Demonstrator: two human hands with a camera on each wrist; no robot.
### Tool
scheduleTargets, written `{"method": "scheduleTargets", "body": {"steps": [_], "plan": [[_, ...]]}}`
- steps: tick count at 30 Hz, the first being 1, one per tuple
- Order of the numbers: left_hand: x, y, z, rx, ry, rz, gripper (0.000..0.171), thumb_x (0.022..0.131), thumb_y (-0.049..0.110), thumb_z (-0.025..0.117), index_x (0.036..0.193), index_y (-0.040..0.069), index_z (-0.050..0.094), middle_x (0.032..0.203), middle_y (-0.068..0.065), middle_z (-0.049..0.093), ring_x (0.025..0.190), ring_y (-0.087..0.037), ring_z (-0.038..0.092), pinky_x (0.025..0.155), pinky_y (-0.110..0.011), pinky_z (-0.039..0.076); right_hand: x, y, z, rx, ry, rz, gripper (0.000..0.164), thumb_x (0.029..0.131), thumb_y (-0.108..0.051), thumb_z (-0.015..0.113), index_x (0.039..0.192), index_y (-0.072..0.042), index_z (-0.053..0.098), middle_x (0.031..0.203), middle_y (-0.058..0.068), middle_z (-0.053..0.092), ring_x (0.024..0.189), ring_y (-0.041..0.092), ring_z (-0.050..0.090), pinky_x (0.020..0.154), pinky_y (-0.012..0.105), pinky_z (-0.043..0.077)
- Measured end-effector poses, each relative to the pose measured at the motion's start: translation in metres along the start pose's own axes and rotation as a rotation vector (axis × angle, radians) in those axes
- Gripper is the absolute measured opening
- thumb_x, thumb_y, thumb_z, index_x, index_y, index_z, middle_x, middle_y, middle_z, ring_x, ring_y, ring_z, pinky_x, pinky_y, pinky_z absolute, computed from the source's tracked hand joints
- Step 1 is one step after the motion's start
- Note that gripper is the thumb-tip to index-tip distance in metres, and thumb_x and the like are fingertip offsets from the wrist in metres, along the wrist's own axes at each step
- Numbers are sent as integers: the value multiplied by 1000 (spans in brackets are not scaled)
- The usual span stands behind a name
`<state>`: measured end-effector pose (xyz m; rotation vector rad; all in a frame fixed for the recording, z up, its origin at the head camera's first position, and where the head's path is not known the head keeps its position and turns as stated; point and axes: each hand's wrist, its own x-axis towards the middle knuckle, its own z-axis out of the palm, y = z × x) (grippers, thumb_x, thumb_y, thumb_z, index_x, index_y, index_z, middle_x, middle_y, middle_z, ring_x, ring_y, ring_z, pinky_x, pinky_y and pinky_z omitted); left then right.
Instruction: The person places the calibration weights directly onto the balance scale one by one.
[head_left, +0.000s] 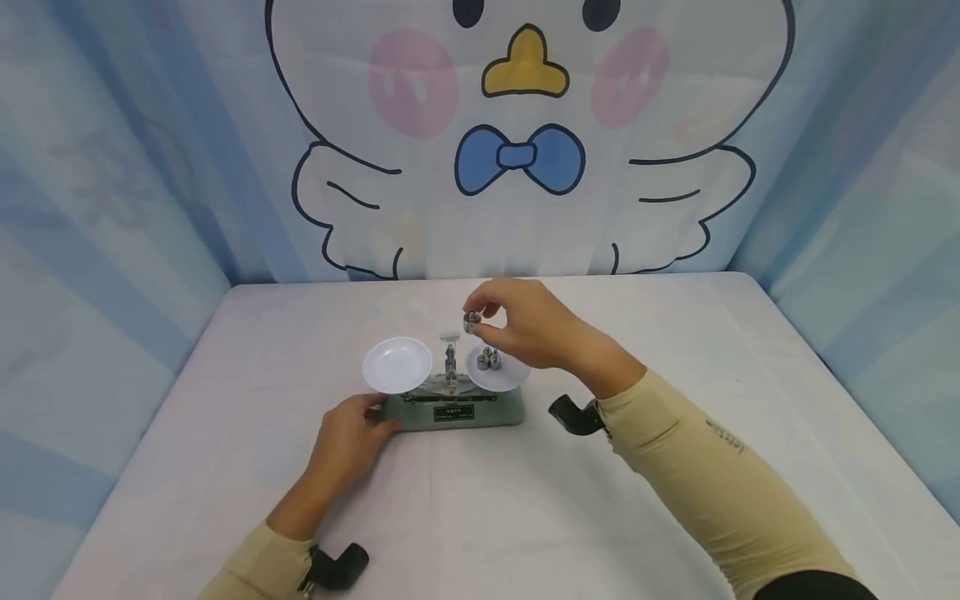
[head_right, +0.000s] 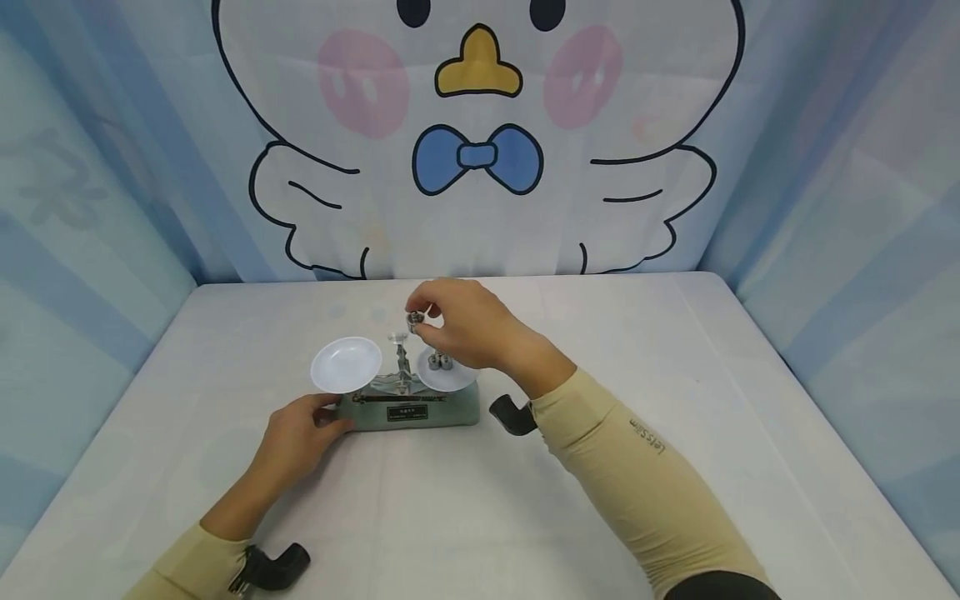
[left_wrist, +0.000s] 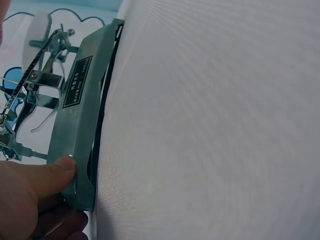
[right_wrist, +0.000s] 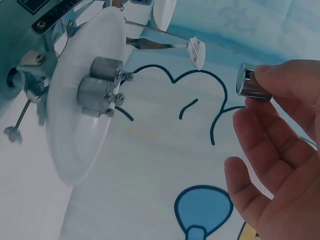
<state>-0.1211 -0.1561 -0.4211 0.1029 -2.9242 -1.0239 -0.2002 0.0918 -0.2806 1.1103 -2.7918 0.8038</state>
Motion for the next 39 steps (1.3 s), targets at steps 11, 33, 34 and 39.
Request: {"method": "scheduleTargets", "body": {"steps": [11, 33, 34, 39], "plan": [[-1, 1, 0, -7, -2, 5, 46, 87, 12, 78, 125, -7, 63, 118, -22, 67, 107, -36, 65, 88, -50, 53, 26, -24, 26, 16, -84, -78, 23, 96, -15, 68, 117, -7, 69, 113, 3, 69, 104, 20, 61, 90, 27, 51], [-2, 0, -4, -9, 22, 57, 42, 86, 10, 78, 122, -8, 65, 113, -22, 68, 103, -36, 66, 86, -50, 54, 51, -36, 59, -70, -188, -62, 23, 98, -19, 66, 119, -9, 68, 114, 2, 69, 104, 16, 62, 91, 29, 52], [-2, 0, -4, -8, 24, 59, 42, 86, 10, 78, 122, -8, 65, 113, -22, 68, 102, -36, 66, 86, -50, 54, 52, -36, 60, -72, -192, -62, 23, 98, -19, 65, 119, -9, 67, 114, 2, 69, 103, 16, 62, 90, 29, 52], [-1, -2, -3, -13, 39, 71, 41, 85, 11, 79, 120, -8, 66, 110, -22, 69, 101, -36, 67, 85, -51, 53, 55, -37, 64, -74, -214, -53, 24, 98, -19, 65, 120, -9, 67, 115, 3, 69, 102, 16, 62, 90, 29, 52]]}}
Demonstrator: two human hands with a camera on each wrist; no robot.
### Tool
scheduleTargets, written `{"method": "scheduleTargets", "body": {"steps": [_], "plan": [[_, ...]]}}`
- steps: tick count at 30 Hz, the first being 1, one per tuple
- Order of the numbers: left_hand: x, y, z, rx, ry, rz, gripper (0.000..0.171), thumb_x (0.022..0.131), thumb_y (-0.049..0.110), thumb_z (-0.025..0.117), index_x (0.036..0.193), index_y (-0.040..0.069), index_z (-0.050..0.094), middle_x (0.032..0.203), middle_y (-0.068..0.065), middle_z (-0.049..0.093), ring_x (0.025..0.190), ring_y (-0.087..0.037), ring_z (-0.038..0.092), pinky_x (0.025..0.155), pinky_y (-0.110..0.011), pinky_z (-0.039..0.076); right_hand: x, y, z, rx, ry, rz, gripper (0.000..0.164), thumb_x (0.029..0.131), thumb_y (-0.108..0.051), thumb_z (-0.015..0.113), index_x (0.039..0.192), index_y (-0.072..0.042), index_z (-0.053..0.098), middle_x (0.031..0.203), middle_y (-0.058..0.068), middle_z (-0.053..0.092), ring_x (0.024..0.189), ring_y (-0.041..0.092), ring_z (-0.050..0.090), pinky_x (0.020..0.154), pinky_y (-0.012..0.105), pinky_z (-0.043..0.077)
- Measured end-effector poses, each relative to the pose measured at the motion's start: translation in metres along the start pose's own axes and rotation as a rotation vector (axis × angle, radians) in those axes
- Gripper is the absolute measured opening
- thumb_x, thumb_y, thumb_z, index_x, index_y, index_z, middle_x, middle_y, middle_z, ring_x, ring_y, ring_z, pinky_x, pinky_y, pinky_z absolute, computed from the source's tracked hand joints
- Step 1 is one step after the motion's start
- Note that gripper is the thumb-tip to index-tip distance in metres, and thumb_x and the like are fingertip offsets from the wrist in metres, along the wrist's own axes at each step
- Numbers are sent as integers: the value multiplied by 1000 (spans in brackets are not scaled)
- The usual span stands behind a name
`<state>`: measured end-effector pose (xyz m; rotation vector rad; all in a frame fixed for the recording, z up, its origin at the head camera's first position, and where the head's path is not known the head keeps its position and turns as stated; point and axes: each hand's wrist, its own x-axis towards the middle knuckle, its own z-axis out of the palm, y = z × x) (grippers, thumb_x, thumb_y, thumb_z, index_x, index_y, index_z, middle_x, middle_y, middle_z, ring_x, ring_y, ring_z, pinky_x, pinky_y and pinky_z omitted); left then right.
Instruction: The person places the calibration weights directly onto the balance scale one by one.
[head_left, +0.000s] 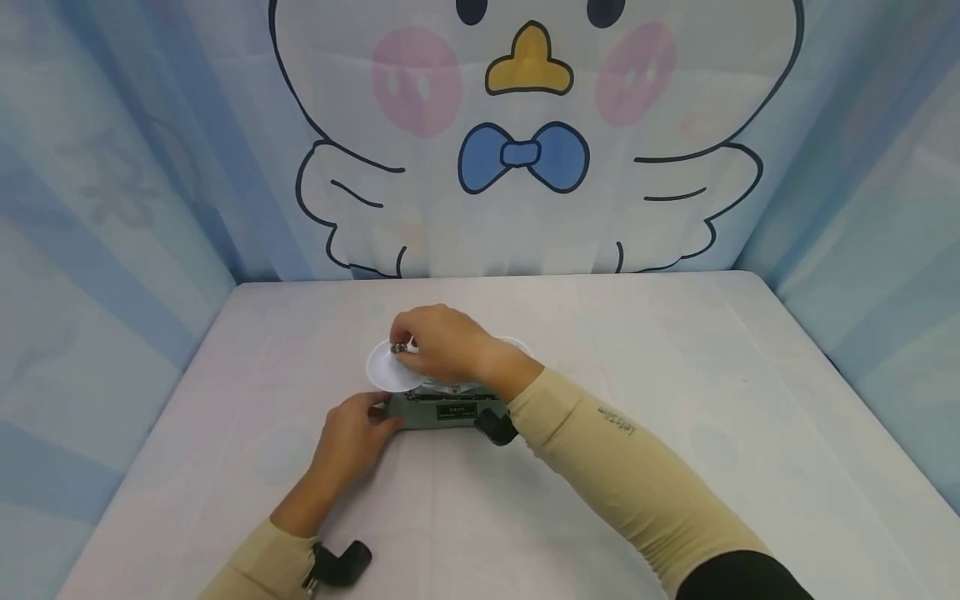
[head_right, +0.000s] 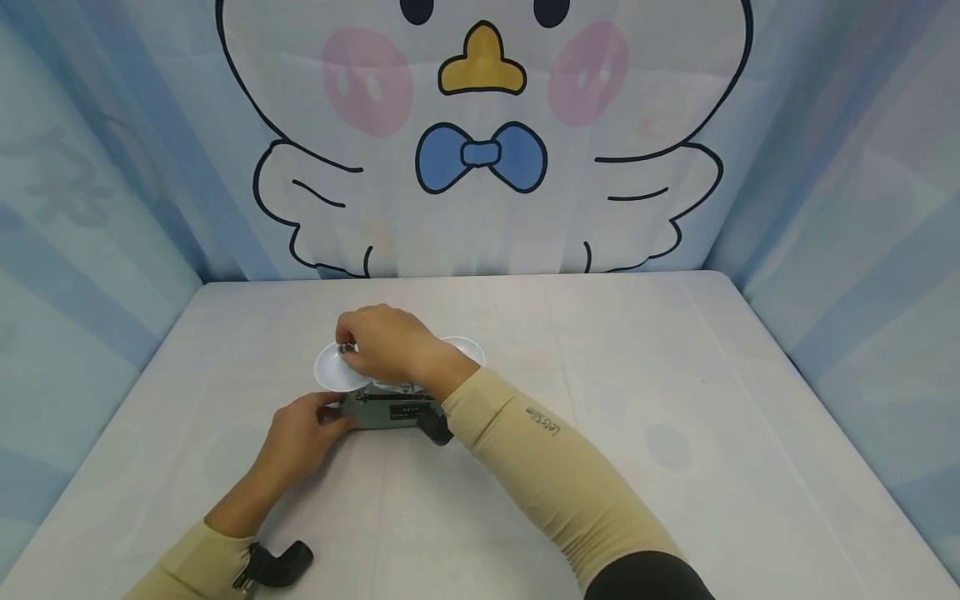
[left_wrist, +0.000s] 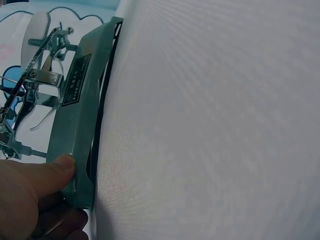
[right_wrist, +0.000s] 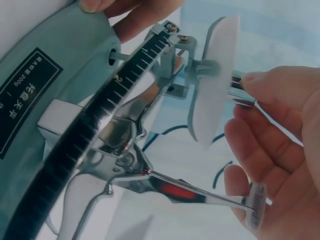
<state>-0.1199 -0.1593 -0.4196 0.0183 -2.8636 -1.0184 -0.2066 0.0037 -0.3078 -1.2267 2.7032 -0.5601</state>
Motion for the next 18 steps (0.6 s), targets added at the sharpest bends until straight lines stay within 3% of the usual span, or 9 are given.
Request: {"method": "scheduleTargets", "body": {"steps": [18], "plan": [[0, -2, 2, 4, 12, 3, 42, 84, 11, 80, 119, -7, 67, 109, -21, 69, 99, -35, 67, 84, -50, 54, 1, -1, 4, -31, -25, 40, 27, 99, -24, 64, 123, -11, 67, 118, 2, 69, 102, 15, 61, 91, 30, 51]]}}
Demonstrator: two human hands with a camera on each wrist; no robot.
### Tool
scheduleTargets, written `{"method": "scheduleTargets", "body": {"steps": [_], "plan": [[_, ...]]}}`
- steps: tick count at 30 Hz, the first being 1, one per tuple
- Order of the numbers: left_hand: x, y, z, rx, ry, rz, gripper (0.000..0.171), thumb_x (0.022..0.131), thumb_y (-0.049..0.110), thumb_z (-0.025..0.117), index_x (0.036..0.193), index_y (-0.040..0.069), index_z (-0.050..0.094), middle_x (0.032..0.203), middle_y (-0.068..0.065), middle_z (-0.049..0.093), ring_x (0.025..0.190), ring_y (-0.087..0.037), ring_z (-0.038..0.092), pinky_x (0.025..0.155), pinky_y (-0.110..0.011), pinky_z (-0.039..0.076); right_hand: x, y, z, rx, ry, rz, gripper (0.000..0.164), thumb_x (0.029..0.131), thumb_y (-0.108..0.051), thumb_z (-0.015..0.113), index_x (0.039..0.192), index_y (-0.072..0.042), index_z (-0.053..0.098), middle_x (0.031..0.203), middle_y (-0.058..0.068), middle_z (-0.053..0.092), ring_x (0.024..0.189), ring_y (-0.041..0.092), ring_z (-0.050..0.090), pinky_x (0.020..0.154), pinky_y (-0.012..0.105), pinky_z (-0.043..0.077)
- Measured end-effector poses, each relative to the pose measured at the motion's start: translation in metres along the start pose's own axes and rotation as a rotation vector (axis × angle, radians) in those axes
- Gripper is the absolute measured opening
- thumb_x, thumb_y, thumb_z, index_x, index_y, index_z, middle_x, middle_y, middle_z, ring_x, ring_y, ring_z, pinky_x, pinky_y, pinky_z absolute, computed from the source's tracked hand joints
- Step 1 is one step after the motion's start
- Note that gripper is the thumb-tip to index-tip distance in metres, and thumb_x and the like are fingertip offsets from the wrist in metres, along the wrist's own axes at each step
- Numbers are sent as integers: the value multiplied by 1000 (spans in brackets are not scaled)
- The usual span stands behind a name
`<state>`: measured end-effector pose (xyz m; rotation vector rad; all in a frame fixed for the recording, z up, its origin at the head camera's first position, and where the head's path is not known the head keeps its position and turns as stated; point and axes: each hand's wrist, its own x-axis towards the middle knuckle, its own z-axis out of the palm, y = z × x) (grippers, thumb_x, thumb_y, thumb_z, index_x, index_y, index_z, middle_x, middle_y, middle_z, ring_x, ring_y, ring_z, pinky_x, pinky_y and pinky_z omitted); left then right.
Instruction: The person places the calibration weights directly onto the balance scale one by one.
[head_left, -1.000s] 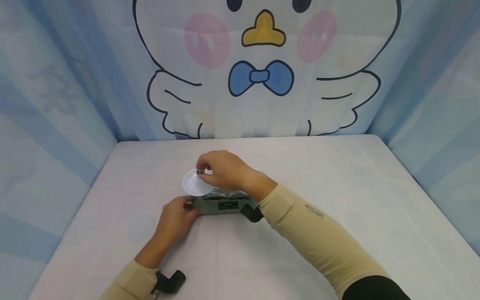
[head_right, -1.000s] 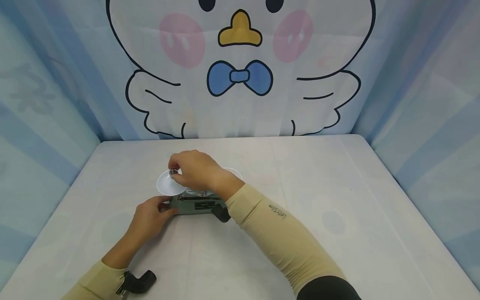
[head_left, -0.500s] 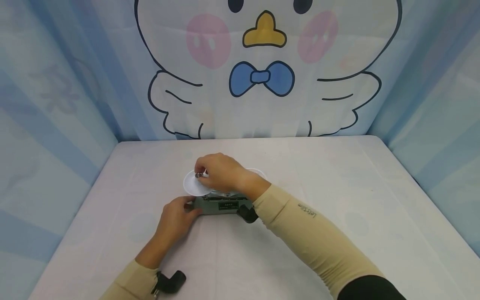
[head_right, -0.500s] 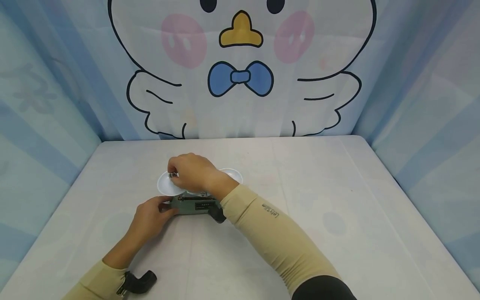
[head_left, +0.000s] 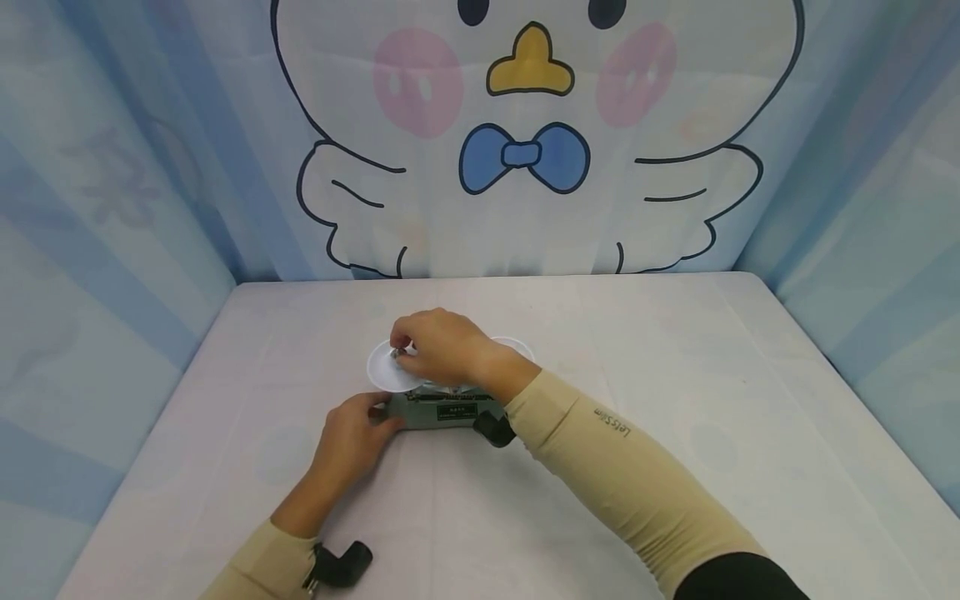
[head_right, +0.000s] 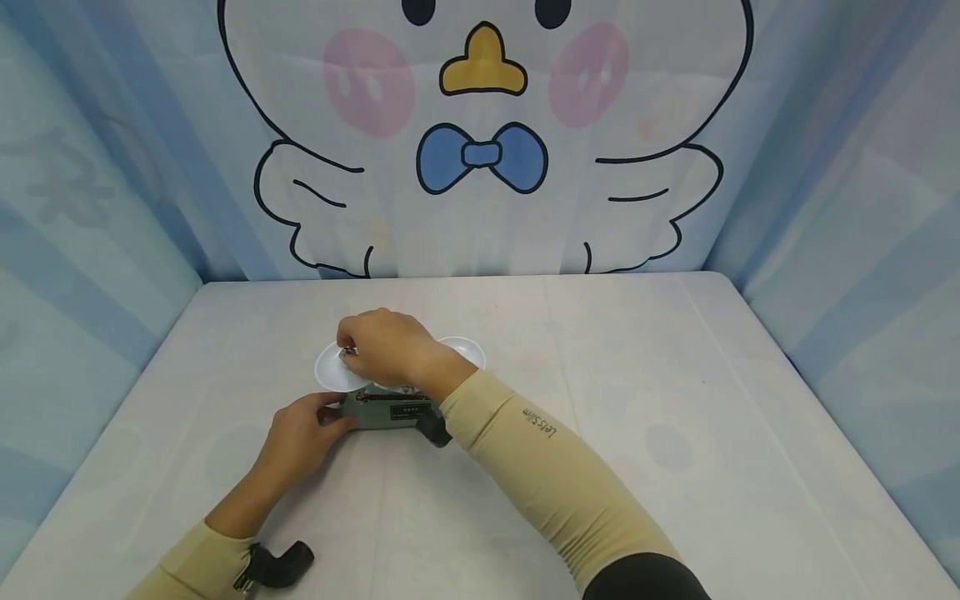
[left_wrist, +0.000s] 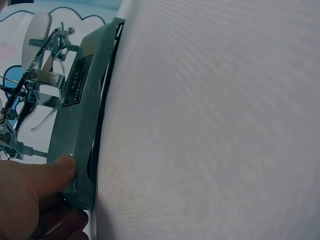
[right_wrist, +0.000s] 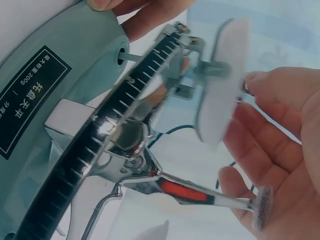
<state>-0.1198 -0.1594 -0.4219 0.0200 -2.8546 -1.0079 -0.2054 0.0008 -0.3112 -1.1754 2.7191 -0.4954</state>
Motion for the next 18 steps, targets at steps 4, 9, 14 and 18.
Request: {"method": "scheduleTargets", "body": {"steps": [4, 9, 14, 18], "plan": [[-1, 2, -1, -5, 0, 1, 40, 84, 10, 80, 118, -7, 67, 109, -20, 70, 99, -35, 67, 84, -50, 54, -1, 1, -2, 27, 15, -2, 29, 99, -26, 64, 124, -10, 67, 118, 3, 68, 102, 16, 61, 90, 29, 52], [-1, 2, -1, -12, -2, -3, 40, 84, 9, 79, 118, -7, 67, 110, -21, 70, 100, -35, 67, 86, -50, 54, -7, 6, -5, 65, 38, 1, 31, 99, -26, 65, 125, -10, 66, 120, 4, 67, 106, 17, 61, 92, 29, 52], [-1, 5, 0, -9, -22, -34, 42, 86, 9, 78, 122, -7, 65, 115, -21, 68, 104, -35, 66, 88, -50, 54, -16, 13, -10, 76, 78, 12, 32, 99, -24, 66, 127, -9, 65, 123, 5, 66, 110, 19, 59, 94, 30, 51], [-1, 6, 1, -5, -22, -49, 42, 86, 9, 78, 123, -7, 64, 116, -21, 68, 104, -35, 66, 88, -50, 54, -24, 20, -15, 97, 121, 15, 31, 98, -21, 67, 126, -8, 65, 124, 5, 65, 113, 20, 60, 95, 30, 51]]}}
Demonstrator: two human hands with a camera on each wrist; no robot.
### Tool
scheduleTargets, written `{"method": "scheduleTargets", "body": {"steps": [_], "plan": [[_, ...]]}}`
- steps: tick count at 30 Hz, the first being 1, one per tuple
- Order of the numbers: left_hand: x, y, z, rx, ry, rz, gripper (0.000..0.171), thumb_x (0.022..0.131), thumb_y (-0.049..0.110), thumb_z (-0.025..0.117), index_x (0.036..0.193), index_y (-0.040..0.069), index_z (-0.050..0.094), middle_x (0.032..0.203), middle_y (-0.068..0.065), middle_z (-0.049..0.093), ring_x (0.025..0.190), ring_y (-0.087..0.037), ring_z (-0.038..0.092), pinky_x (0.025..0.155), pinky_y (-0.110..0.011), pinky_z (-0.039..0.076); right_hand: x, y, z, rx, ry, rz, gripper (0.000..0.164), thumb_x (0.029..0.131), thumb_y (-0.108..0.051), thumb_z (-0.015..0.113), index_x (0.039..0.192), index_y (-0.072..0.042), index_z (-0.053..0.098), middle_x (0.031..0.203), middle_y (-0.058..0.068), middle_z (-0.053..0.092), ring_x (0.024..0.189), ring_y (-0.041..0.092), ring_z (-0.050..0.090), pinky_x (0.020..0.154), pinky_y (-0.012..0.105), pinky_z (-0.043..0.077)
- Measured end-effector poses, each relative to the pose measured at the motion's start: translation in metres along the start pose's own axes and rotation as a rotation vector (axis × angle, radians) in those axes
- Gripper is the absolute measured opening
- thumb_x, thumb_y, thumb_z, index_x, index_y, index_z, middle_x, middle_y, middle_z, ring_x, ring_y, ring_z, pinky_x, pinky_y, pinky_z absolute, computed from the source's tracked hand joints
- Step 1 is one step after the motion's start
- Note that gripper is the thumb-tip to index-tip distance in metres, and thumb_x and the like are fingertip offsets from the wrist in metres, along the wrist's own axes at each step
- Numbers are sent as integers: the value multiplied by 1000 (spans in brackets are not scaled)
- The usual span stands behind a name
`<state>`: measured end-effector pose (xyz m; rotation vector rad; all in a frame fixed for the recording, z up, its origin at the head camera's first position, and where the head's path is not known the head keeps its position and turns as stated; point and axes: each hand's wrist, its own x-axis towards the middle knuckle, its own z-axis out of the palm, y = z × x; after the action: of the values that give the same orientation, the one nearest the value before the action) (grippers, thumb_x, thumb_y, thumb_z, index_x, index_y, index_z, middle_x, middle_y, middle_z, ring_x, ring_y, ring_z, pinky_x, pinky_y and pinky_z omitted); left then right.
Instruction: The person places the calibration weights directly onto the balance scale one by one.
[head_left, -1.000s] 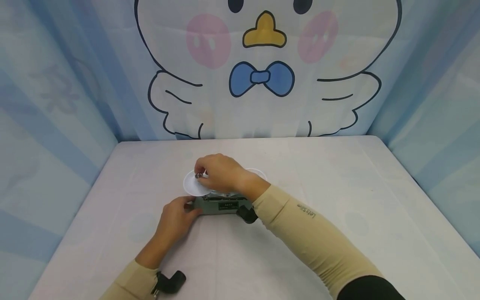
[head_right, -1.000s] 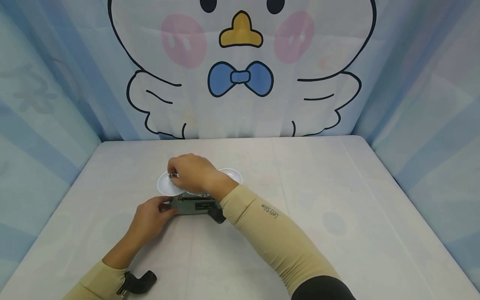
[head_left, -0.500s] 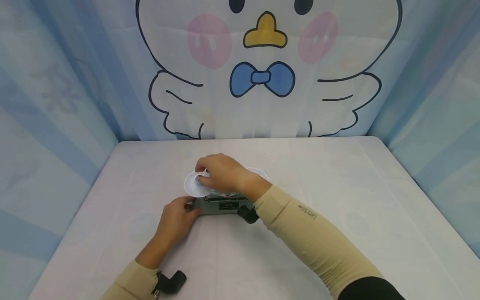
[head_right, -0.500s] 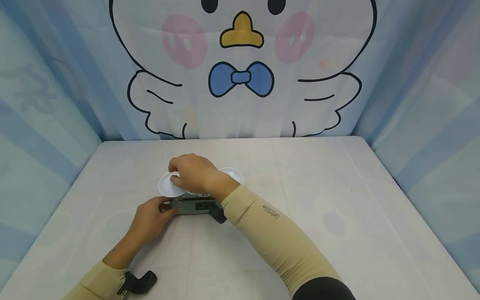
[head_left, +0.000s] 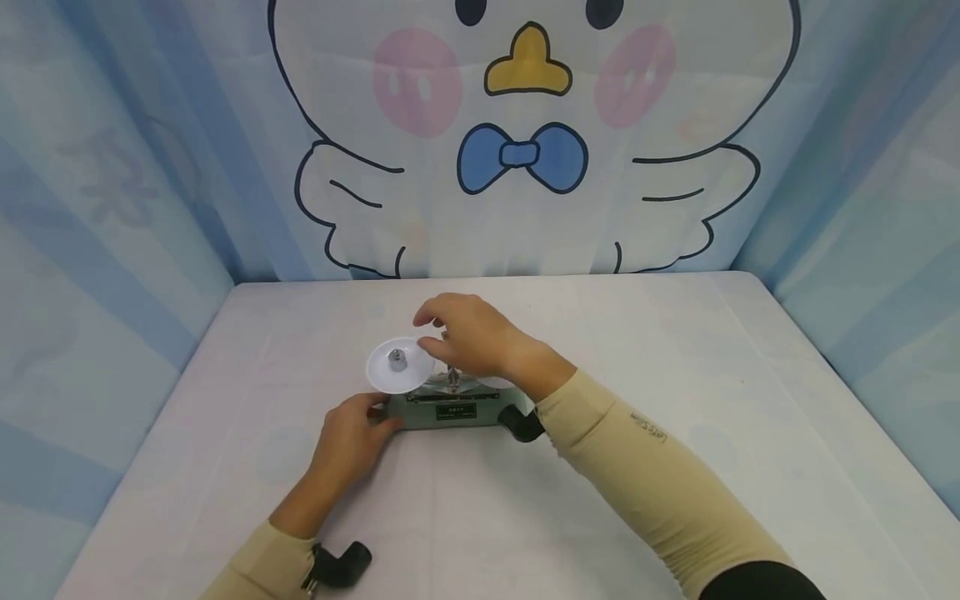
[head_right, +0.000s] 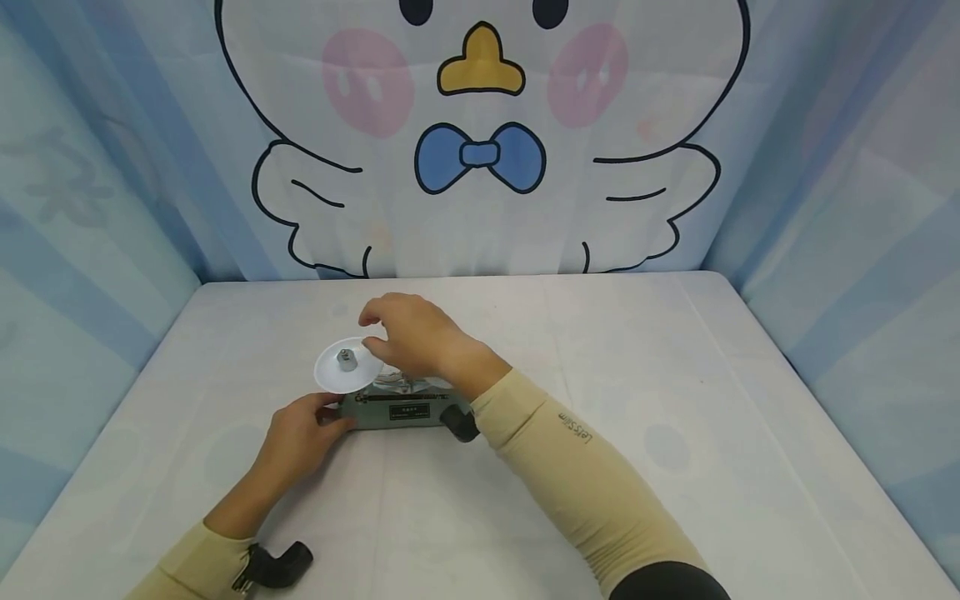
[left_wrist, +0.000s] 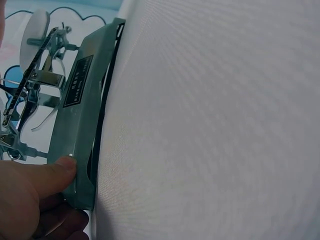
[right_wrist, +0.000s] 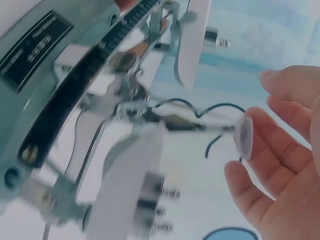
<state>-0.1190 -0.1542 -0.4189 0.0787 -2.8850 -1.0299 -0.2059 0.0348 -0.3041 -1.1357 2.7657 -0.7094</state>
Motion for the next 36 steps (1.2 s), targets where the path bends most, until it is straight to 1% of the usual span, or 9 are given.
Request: {"method": "scheduleTargets", "body": {"steps": [7, 13, 18, 27, 32, 36], "plan": [[1, 0, 1, 4, 2, -18, 43, 86, 9, 78, 123, -7, 64, 117, -22, 67, 104, -35, 66, 88, -50, 54, -19, 18, -9, 11, 60, 25, 30, 98, -21, 66, 124, -7, 66, 124, 7, 65, 113, 22, 60, 96, 35, 51], [2, 2, 2, 9, 1, -33, 43, 85, 8, 78, 123, -7, 64, 119, -22, 67, 105, -36, 66, 89, -50, 53, -39, 37, -16, 10, 84, 63, 32, 97, -20, 66, 125, -5, 65, 124, 8, 65, 112, 23, 59, 96, 39, 51], [1, 3, 1, 14, -5, -44, 44, 85, 8, 78, 124, -8, 63, 120, -23, 67, 106, -36, 66, 89, -50, 53, -54, 48, -19, 20, 123, 66, 32, 96, -18, 67, 124, -4, 65, 123, 8, 65, 111, 24, 60, 96, 41, 51], [0, 3, 0, 5, -11, -23, 45, 86, 10, 78, 126, -7, 63, 121, -22, 67, 106, -35, 66, 90, -50, 53, -83, 59, -17, 25, 161, 87, 32, 95, -18, 69, 122, -3, 65, 117, 11, 66, 107, 27, 61, 93, 45, 52], [0, 4, 0, 11, -18, -37, 46, 87, 11, 78, 127, -6, 63, 122, -23, 66, 108, -36, 65, 90, -51, 52, -96, 69, -13, 14, 195, 95, 31, 94, -16, 71, 121, -2, 66, 116, 10, 67, 106, 26, 63, 93, 44, 53], [1, 4, 1, 10, -20, -44, 47, 86, 11, 78, 127, -7, 62, 122, -22, 66, 108, -36, 65, 90, -51, 53, -104, 75, -11, 29, 209, 108, 30, 94, -14, 71, 120, -1, 66, 116, 12, 67, 106, 27, 63, 93, 45, 53]]}}
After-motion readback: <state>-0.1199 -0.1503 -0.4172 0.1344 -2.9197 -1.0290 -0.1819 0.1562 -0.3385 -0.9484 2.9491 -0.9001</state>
